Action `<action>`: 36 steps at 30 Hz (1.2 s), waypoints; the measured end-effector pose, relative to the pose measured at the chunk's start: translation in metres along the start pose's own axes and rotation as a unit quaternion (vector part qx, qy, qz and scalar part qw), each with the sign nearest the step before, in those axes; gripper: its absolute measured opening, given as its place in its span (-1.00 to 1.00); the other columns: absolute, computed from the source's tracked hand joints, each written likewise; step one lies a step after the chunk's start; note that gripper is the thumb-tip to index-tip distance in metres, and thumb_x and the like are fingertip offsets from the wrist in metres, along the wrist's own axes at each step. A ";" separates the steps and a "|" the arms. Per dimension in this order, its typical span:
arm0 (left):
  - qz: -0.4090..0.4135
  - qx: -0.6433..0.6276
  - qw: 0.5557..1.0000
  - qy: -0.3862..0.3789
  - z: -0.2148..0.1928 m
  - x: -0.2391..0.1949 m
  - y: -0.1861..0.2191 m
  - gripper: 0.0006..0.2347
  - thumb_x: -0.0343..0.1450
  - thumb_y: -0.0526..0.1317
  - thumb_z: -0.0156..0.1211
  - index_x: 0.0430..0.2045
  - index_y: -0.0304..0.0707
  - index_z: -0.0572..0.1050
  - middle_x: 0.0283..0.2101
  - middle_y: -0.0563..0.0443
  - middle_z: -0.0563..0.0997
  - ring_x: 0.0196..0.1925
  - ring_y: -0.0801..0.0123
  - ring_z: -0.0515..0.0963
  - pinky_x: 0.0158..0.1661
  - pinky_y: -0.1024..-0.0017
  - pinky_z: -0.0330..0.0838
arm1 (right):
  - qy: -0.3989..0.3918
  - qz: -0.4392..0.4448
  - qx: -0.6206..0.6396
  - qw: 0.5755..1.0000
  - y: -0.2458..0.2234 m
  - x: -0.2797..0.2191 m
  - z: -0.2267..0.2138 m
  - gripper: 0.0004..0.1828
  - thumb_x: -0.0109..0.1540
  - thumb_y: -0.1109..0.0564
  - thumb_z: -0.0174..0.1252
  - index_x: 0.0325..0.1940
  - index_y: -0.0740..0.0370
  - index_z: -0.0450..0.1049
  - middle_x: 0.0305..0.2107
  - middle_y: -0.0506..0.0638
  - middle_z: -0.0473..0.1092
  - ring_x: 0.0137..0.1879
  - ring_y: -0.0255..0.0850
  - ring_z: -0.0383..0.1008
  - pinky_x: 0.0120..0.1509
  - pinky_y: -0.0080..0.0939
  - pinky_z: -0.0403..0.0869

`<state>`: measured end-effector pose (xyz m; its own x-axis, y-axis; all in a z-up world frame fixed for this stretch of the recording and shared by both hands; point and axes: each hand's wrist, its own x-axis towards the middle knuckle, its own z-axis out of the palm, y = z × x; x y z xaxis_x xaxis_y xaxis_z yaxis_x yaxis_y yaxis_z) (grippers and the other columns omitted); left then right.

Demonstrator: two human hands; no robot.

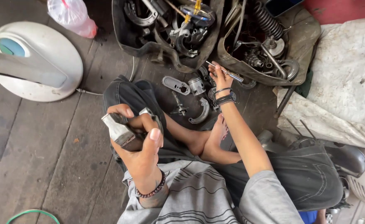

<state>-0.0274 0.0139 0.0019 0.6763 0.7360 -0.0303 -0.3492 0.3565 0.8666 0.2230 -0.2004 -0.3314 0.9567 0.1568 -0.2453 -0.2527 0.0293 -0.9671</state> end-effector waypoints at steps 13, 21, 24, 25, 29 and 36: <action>-0.027 0.005 1.000 -0.010 -0.001 0.012 -0.008 -0.66 0.42 -0.19 0.21 -0.20 -0.13 0.09 -0.67 0.15 0.27 -0.65 0.57 0.14 -0.48 0.57 0.10 | 0.023 -0.037 -0.109 0.993 0.011 0.004 -0.009 -0.68 0.34 0.05 0.18 0.03 0.33 0.61 -0.21 0.15 0.62 -0.13 -0.21 0.67 0.04 -0.30 0.68; -0.029 -0.009 0.999 -0.011 0.003 0.015 -0.014 -0.66 0.42 -0.19 0.21 -0.20 -0.14 0.08 -0.66 0.15 0.23 -0.64 0.55 0.14 -0.44 0.56 0.09 | 0.077 0.068 -0.079 0.992 0.056 -0.002 -0.067 -0.69 0.32 0.12 0.23 0.02 0.43 0.60 -0.27 0.17 0.62 -0.25 -0.24 0.67 -0.14 -0.43 0.68; -0.046 0.022 0.998 -0.024 0.007 0.014 -0.015 -0.65 0.41 -0.18 0.22 -0.21 -0.13 0.08 -0.67 0.16 0.28 -0.64 0.56 0.14 -0.40 0.56 0.09 | 0.065 0.067 -0.069 0.993 0.044 0.001 -0.060 -0.66 0.32 0.09 0.23 0.05 0.42 0.58 -0.22 0.19 0.61 -0.18 -0.22 0.67 -0.11 -0.40 0.69; -0.048 0.014 0.998 -0.027 0.008 0.014 -0.015 -0.65 0.40 -0.18 0.22 -0.21 -0.14 0.08 -0.67 0.15 0.27 -0.62 0.55 0.14 -0.39 0.56 0.09 | 0.038 0.041 -0.062 0.996 0.037 0.003 -0.054 -0.66 0.33 0.09 0.21 0.07 0.41 0.57 -0.19 0.20 0.61 -0.15 -0.22 0.66 -0.07 -0.38 0.68; -0.050 0.005 0.998 -0.038 0.012 0.013 -0.018 -0.65 0.41 -0.17 0.23 -0.20 -0.15 0.09 -0.65 0.17 0.25 -0.60 0.56 0.12 -0.40 0.55 0.08 | -0.015 -0.038 -0.064 0.997 0.007 0.013 -0.021 -0.63 0.34 0.02 0.20 0.06 0.39 0.58 -0.17 0.20 0.60 -0.09 -0.22 0.65 -0.02 -0.36 0.67; -0.054 0.029 0.997 -0.037 0.014 0.015 -0.019 -0.64 0.41 -0.12 0.23 -0.20 -0.14 0.10 -0.65 0.19 0.20 -0.58 0.57 0.07 -0.38 0.56 0.03 | -0.025 -0.029 -0.107 0.994 0.004 0.023 -0.008 -0.68 0.35 0.05 0.16 0.03 0.34 0.60 -0.18 0.14 0.61 -0.11 -0.27 0.64 -0.03 -0.42 0.67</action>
<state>-0.0013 0.0098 -0.0078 0.7549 0.6497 -0.0893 -0.2352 0.3953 0.8879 0.2454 -0.2042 -0.3414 0.9589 0.2107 -0.1902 -0.1559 -0.1692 -0.9732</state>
